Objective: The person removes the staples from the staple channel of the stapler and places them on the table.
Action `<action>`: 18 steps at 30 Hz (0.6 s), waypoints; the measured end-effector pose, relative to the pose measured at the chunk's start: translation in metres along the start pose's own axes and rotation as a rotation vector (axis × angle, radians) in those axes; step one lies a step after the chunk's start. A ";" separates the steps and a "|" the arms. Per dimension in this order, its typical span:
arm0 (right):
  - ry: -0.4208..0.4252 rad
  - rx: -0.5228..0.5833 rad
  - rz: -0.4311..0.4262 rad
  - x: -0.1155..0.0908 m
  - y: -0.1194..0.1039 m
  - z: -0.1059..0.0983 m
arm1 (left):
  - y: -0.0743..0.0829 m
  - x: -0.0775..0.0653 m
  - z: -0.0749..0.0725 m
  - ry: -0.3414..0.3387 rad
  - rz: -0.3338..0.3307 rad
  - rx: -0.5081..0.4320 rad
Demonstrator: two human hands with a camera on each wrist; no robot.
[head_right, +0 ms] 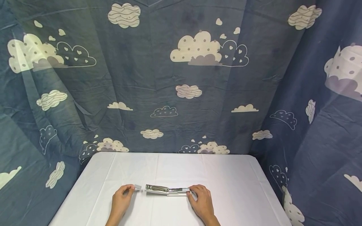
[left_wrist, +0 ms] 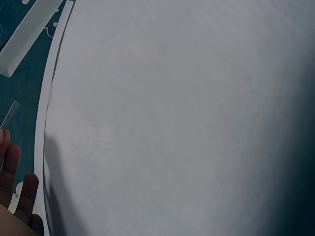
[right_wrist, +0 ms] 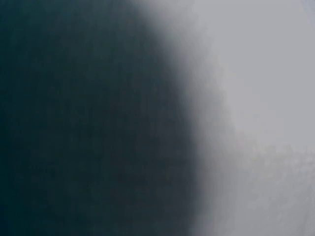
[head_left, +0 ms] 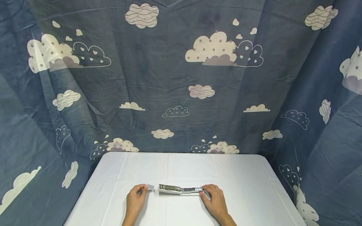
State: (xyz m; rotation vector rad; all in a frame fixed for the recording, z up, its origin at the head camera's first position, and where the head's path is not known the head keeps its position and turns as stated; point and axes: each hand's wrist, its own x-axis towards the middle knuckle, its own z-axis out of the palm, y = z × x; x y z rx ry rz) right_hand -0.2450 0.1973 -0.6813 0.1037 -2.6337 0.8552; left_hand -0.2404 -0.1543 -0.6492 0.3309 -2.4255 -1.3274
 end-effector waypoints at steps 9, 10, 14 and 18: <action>-0.001 -0.002 0.003 -0.001 0.000 0.000 | -0.006 0.001 0.001 -0.009 0.000 0.056; 0.000 0.000 0.003 -0.001 -0.001 0.000 | -0.006 0.001 0.002 -0.009 0.005 0.065; 0.003 -0.001 0.003 -0.001 -0.001 0.000 | -0.006 0.000 0.003 -0.007 0.026 0.100; 0.008 -0.003 -0.004 -0.001 0.000 0.000 | -0.007 -0.001 0.003 0.000 0.052 0.117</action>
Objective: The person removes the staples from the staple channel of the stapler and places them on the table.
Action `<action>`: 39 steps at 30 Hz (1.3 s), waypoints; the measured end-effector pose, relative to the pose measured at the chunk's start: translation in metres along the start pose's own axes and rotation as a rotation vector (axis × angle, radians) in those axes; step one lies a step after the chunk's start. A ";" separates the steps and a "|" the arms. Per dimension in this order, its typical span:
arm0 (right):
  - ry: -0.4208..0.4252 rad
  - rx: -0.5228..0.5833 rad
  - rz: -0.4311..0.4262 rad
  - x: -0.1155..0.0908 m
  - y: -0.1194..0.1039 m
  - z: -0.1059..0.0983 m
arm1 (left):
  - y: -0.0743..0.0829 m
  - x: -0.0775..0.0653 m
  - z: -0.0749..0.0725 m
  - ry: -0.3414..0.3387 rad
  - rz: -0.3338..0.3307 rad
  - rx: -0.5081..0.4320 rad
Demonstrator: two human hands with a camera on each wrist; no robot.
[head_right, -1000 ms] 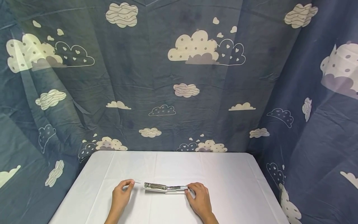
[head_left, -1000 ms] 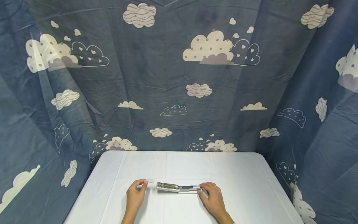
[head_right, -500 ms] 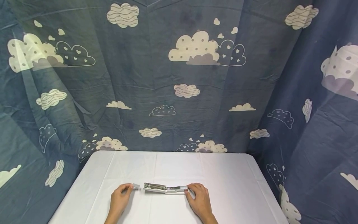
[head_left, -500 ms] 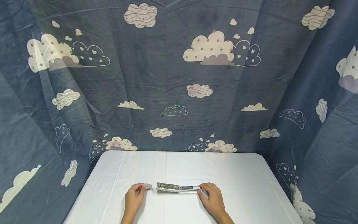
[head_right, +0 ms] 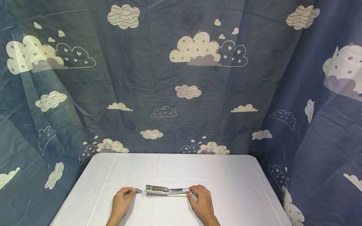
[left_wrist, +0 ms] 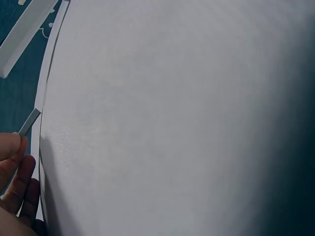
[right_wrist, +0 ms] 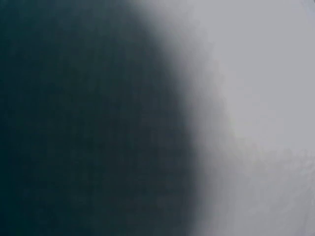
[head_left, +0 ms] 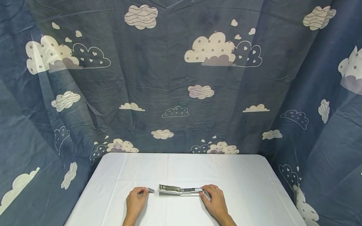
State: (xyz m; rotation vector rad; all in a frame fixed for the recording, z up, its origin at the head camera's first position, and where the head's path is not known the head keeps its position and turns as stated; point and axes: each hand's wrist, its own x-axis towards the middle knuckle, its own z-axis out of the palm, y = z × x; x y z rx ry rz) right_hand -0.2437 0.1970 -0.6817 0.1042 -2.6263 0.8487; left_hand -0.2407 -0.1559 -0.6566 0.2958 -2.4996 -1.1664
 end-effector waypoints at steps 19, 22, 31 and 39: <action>0.002 -0.022 -0.012 0.002 0.002 0.000 | 0.005 0.006 -0.007 -0.118 -0.001 0.069; -0.026 -0.028 0.020 0.001 0.000 0.000 | 0.005 0.008 -0.009 -0.127 -0.004 0.084; -0.061 -0.020 0.053 0.002 0.001 0.000 | 0.005 0.010 -0.010 -0.134 -0.007 0.093; -0.028 -0.020 0.038 0.001 0.000 0.001 | 0.006 0.009 -0.013 -0.134 -0.019 0.105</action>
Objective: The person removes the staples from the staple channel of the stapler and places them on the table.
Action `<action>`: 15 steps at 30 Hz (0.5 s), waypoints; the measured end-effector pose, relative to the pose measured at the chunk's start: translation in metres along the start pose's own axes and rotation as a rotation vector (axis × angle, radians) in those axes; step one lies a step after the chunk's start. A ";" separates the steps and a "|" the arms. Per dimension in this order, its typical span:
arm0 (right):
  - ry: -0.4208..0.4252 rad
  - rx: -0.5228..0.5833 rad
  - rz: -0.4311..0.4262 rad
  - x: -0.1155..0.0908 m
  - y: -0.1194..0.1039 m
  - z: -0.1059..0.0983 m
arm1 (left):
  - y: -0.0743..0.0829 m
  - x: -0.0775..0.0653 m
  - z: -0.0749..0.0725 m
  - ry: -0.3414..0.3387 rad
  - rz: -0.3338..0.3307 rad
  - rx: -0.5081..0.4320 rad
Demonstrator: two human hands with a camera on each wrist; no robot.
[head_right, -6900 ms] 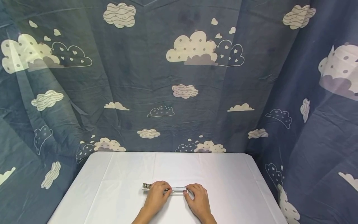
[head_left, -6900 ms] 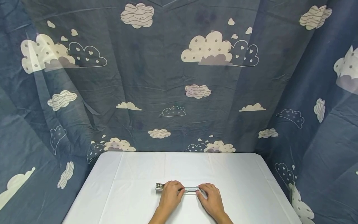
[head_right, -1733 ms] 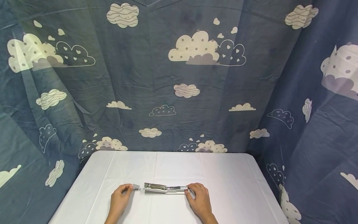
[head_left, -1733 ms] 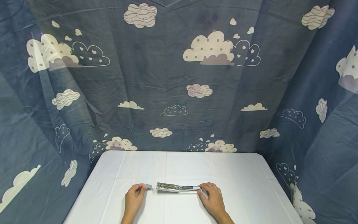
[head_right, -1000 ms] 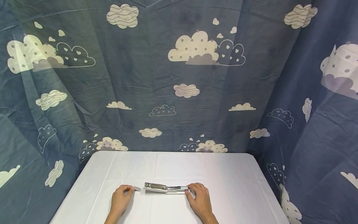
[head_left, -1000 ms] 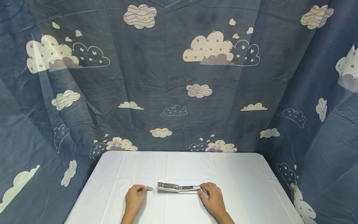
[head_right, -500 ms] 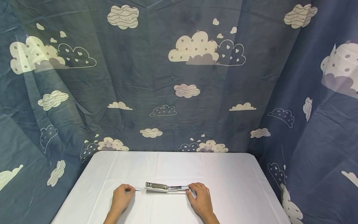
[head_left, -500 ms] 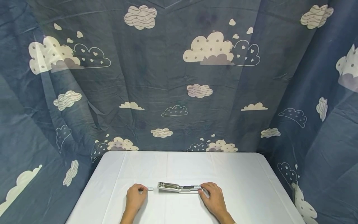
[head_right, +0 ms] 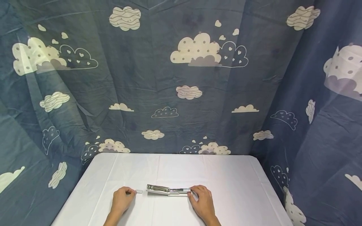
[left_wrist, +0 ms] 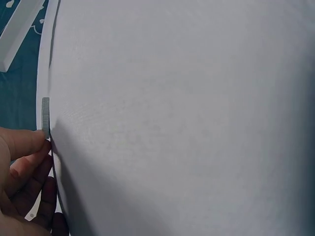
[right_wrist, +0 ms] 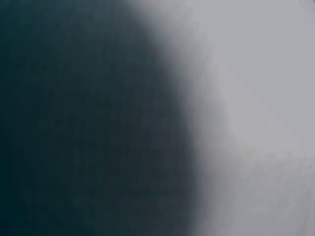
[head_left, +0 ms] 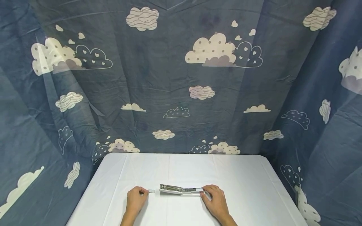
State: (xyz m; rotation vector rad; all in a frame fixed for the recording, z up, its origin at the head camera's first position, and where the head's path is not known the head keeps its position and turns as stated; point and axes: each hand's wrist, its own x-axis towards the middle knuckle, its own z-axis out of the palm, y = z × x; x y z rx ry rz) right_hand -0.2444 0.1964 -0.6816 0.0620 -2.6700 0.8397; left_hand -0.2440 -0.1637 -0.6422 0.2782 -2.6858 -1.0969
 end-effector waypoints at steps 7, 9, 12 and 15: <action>-0.006 -0.001 0.004 -0.001 -0.001 0.000 | -0.005 -0.002 -0.002 0.009 0.011 0.004; -0.020 0.001 0.021 -0.001 -0.001 0.000 | -0.007 -0.002 -0.001 0.009 0.020 -0.005; -0.025 -0.005 0.016 -0.001 -0.001 -0.001 | -0.009 -0.004 -0.001 -0.009 0.047 -0.013; -0.023 -0.003 0.016 0.000 -0.001 -0.002 | -0.009 -0.006 -0.002 -0.047 0.063 -0.015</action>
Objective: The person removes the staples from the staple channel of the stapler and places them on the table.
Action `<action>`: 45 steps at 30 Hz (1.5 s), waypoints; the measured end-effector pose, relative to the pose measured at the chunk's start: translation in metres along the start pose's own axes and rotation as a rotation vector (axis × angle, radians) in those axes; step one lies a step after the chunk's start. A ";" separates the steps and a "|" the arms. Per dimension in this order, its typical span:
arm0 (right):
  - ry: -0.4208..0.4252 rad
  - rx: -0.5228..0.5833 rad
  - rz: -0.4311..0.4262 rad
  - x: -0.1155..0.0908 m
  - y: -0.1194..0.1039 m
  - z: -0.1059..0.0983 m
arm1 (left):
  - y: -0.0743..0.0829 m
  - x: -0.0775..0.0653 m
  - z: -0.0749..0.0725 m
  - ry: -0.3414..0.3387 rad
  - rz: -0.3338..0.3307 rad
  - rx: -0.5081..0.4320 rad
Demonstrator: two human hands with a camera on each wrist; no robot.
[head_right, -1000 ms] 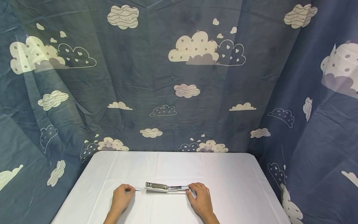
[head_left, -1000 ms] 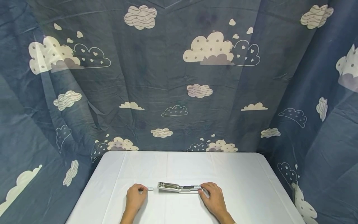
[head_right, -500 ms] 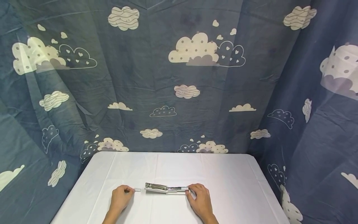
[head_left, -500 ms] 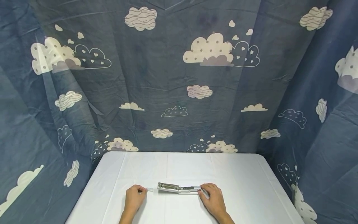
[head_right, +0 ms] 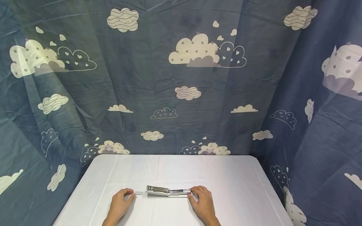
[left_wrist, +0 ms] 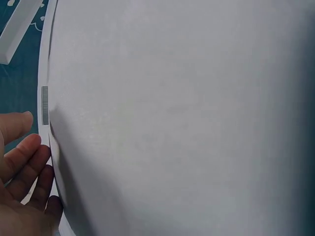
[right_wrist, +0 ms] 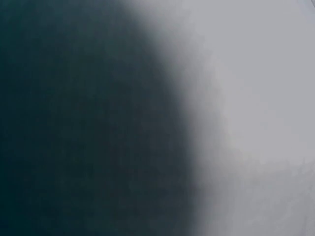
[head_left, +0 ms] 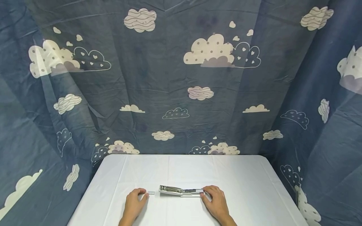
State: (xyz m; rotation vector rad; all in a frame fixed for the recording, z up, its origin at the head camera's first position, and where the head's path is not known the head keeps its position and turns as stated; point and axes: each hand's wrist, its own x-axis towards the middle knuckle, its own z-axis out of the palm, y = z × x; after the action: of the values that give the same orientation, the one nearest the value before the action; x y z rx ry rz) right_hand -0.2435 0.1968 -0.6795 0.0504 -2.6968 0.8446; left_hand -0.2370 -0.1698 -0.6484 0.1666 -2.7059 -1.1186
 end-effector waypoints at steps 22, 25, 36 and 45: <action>0.026 0.009 -0.027 -0.004 0.000 0.002 | 0.040 -0.005 0.003 0.084 0.264 -0.034; 0.017 0.008 -0.017 -0.005 0.000 0.003 | 0.048 -0.006 0.007 0.076 0.287 -0.035; 0.042 0.027 -0.032 -0.001 0.001 -0.002 | 0.081 0.000 0.039 0.070 0.402 0.071; 0.025 0.032 -0.010 0.000 0.003 0.000 | 0.097 0.000 0.073 0.072 0.472 0.123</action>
State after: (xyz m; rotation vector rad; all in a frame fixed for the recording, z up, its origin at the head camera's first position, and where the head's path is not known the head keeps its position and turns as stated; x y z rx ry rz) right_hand -0.2442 0.1988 -0.6809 0.0595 -2.6576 0.8802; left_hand -0.2564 -0.0516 -0.6298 -0.3866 -2.5521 -0.7907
